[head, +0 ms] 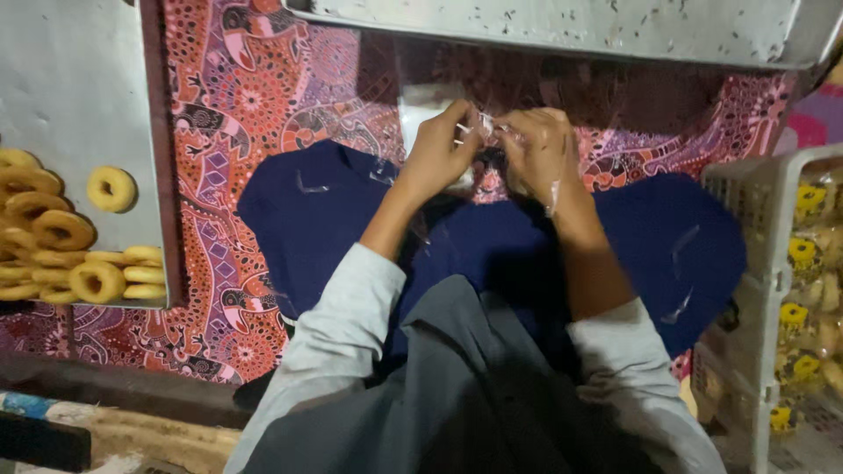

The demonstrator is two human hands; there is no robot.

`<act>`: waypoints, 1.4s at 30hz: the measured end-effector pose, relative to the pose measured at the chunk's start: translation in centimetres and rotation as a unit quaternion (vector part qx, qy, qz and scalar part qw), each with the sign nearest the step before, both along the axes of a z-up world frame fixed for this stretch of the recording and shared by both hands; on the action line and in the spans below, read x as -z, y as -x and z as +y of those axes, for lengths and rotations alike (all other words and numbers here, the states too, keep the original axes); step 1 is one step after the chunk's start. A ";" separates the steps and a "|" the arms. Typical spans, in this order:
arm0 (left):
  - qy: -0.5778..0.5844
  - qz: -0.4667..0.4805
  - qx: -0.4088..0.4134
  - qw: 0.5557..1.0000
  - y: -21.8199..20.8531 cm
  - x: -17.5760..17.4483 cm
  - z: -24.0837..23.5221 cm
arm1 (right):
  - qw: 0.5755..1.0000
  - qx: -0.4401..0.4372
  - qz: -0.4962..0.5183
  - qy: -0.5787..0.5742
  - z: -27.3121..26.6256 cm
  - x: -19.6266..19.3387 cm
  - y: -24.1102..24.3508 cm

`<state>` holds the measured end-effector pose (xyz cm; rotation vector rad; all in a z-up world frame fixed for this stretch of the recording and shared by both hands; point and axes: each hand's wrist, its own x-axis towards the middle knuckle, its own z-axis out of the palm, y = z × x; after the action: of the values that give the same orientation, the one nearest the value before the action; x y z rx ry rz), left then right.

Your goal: The person sits on the floor and repeatedly picks donuts from metal trays, places them into clear plastic bags, and sets the sealed bags into a white crate. The person also moves trays and a crate to reorganize the workspace.

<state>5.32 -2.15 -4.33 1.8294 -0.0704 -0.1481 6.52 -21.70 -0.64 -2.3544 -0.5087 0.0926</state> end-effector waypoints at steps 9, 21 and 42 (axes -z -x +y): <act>-0.122 -0.233 -0.006 0.965 1.3 -4.8 4.2 | 0.964 -0.096 -0.246 -0.017 3.5 -8.1 -1.3; -0.156 -0.164 -0.248 0.942 2.5 -5.8 4.4 | 0.973 0.068 -0.217 0.023 6.0 -10.1 2.1; 0.676 0.002 -0.384 0.629 0.2 -2.3 13.3 | 0.965 -0.020 -0.262 -0.001 9.5 -3.2 -19.7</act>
<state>5.11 11.12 -2.02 0.2026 0.4944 0.4314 26.24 -12.22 2.61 -2.3586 -0.8042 -0.5269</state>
